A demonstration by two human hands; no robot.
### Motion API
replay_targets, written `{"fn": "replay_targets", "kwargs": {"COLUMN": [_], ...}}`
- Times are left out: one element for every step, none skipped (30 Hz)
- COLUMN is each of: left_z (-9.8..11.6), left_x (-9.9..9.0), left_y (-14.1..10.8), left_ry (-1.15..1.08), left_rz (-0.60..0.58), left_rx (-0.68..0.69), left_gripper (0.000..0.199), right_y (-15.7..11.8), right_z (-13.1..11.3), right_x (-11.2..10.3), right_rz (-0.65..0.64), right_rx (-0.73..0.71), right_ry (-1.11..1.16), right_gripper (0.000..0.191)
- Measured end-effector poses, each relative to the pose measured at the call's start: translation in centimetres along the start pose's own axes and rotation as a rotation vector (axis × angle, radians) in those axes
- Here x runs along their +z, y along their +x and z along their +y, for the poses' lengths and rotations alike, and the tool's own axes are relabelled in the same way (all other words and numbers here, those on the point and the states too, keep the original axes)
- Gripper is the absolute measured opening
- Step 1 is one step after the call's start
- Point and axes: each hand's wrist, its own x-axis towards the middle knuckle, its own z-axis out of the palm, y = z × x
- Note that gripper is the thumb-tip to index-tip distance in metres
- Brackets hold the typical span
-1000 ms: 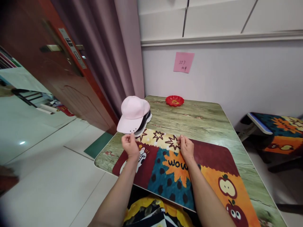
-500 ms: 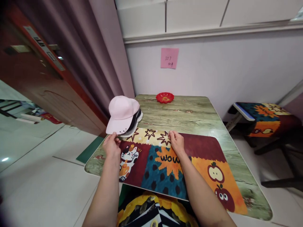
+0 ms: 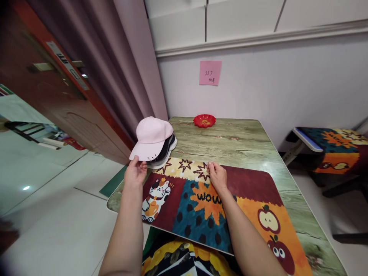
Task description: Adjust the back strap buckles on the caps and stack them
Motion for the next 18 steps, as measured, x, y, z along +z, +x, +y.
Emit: {"fn": "replay_targets", "kwargs": {"left_z": [0.0,-0.1,-0.2,-0.5,-0.9,-1.4,-2.0,-2.7,-3.5,-4.4,-5.5,-6.5,-7.5,-8.5,-9.4,-10.3,-11.0,-11.6], "left_x": [0.0,0.0,0.0,0.1,0.2,0.4,0.6,0.8,1.0,1.3,1.5,1.6,1.8,1.9,2.0,2.2,2.4,2.7], "left_y": [-0.1,-0.3,-0.6,-0.9,-1.3,-1.7,-2.1,-2.5,-3.0,-3.4,-3.8,-4.1,-4.3,-4.5,-4.5,-4.5,-4.4,-4.2], "left_ry": [-0.014,-0.028,-0.041,-0.051,-0.058,-0.060,-0.055,-0.041,-0.020,0.005,0.030,0.050,0.068,0.083,0.094,0.102,0.105,0.104], "left_rz": [-0.035,-0.077,-0.127,-0.183,-0.241,-0.299,-0.356,-0.409,-0.456,-0.500,-0.541,-0.578,-0.611,-0.639,-0.662,-0.677,-0.684,-0.685], "left_rx": [0.009,0.018,0.030,0.042,0.051,0.053,0.044,0.022,-0.012,-0.054,-0.097,-0.135,-0.166,-0.192,-0.214,-0.233,-0.246,-0.255], "left_gripper": [0.012,0.015,0.018,0.022,0.025,0.027,0.029,0.030,0.032,0.033,0.034,0.035,0.035,0.035,0.034,0.034,0.033,0.032], "right_y": [0.0,0.0,0.0,0.0,0.0,0.0,0.0,0.1,0.2,0.3,0.3,0.3,0.4,0.3,0.3,0.2,0.2,0.2], "right_z": [0.0,0.1,0.2,0.2,0.3,0.3,0.3,0.3,0.2,0.0,-0.2,-0.4,-0.7,-1.0,-1.3,-1.6,-1.8,-2.0], "right_x": [0.0,0.0,0.0,0.0,0.0,0.0,0.1,0.1,0.2,0.2,0.1,0.0,-0.1,-0.4,-0.7,-1.0,-1.4,-1.6], "right_rz": [-0.002,-0.003,-0.004,-0.005,-0.004,-0.002,0.000,0.001,-0.002,-0.010,-0.027,-0.051,-0.072,-0.084,-0.088,-0.089,-0.088,-0.084], "right_rx": [0.002,0.005,0.007,0.008,0.006,-0.001,-0.009,-0.014,-0.013,-0.002,0.020,0.050,0.079,0.095,0.096,0.084,0.071,0.064], "right_ry": [-0.004,-0.006,-0.007,-0.006,-0.003,0.004,0.023,0.062,0.129,0.227,0.348,0.478,0.603,0.716,0.811,0.885,0.942,0.987], "right_gripper": [0.054,0.054,0.054,0.053,0.053,0.053,0.052,0.051,0.049,0.047,0.047,0.049,0.053,0.060,0.065,0.070,0.073,0.074]}}
